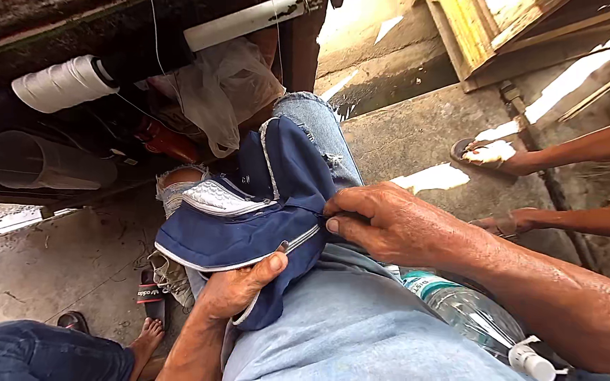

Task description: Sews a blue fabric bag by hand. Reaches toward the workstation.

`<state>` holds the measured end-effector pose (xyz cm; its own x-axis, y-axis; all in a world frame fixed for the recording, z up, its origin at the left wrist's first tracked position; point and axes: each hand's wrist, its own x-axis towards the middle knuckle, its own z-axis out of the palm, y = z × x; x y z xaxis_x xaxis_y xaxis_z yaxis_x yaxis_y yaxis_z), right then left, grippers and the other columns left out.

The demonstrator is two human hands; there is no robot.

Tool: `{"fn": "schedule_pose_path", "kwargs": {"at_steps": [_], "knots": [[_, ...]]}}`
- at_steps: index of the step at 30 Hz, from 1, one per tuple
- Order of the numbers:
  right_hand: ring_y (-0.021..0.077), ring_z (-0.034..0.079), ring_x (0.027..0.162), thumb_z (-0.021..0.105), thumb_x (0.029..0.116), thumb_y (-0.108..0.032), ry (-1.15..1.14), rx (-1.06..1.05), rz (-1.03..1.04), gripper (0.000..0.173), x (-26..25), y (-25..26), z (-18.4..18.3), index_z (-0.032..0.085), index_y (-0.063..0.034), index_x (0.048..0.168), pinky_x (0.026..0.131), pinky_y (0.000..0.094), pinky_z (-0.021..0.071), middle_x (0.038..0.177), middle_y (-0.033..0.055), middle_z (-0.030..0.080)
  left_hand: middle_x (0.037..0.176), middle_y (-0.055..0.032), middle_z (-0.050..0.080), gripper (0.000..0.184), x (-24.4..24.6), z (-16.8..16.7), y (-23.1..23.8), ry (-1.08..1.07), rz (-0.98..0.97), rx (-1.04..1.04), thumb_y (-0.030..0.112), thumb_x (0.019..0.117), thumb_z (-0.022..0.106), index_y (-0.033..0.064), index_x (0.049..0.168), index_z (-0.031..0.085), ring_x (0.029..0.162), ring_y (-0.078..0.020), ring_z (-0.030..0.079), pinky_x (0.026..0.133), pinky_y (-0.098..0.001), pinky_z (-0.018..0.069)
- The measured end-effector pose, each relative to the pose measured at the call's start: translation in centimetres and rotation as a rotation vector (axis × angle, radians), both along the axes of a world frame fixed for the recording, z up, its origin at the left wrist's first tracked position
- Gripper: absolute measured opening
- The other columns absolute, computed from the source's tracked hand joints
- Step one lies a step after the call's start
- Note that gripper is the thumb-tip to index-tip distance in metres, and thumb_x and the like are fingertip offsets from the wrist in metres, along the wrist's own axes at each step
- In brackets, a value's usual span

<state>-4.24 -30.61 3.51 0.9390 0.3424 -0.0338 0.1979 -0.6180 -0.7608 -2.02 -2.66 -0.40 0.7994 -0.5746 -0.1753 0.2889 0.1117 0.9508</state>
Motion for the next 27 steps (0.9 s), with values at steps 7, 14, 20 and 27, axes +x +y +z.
{"fn": "schedule_pose_path", "kwargs": {"at_steps": [7, 14, 20, 27], "knots": [[-0.0029, 0.056, 0.065, 0.057, 0.0981, -0.019, -0.091, 0.027, -0.044, 0.017, -0.6, 0.2, -0.5, 0.072, -0.0133, 0.094, 0.057, 0.0164, 0.0472, 0.074, -0.0092, 0.062, 0.115, -0.0009, 0.074, 0.026, -0.2, -0.3, 4.7, -0.126, -0.137, 0.074, 0.026, 0.1018, 0.065, 0.0099, 0.123, 0.069, 0.107, -0.0115, 0.070, 0.098, -0.0317, 0.0576], [-0.0025, 0.055, 0.064, 0.056, 0.1001, -0.017, -0.142, 0.100, -0.019, 0.019, -0.5, -0.3, -1.0, 0.072, -0.0094, 0.093, 0.056, 0.0156, 0.0462, 0.074, -0.0072, 0.061, 0.088, 0.0051, 0.072, 0.016, -1.7, -0.1, 7.6, -0.209, 0.077, 0.175, 0.026, 0.0990, 0.069, 0.0113, 0.099, 0.074, 0.075, -0.0013, 0.066, 0.070, -0.0176, 0.0560], [-0.0032, 0.056, 0.067, 0.055, 0.0998, -0.016, -0.131, 0.127, 0.002, 0.020, -0.3, -0.8, -1.4, 0.073, -0.0088, 0.095, 0.058, 0.0144, 0.0470, 0.076, -0.0070, 0.063, 0.076, 0.0107, 0.065, 0.015, -2.4, 1.2, 10.4, -0.159, 0.192, 0.062, 0.030, 0.0991, 0.068, 0.0180, 0.104, 0.075, 0.057, 0.0034, 0.050, 0.053, -0.0137, 0.0430], [-0.0036, 0.056, 0.066, 0.055, 0.0995, -0.016, -0.128, 0.151, 0.002, 0.019, -0.1, -0.7, -1.8, 0.072, -0.0094, 0.096, 0.057, 0.0141, 0.0470, 0.077, -0.0077, 0.063, 0.096, 0.0113, 0.068, 0.013, -3.9, 3.0, 13.9, -0.321, 0.277, 0.208, 0.030, 0.0979, 0.070, 0.0217, 0.106, 0.076, 0.072, 0.0025, 0.058, 0.061, -0.0128, 0.0478]]}}
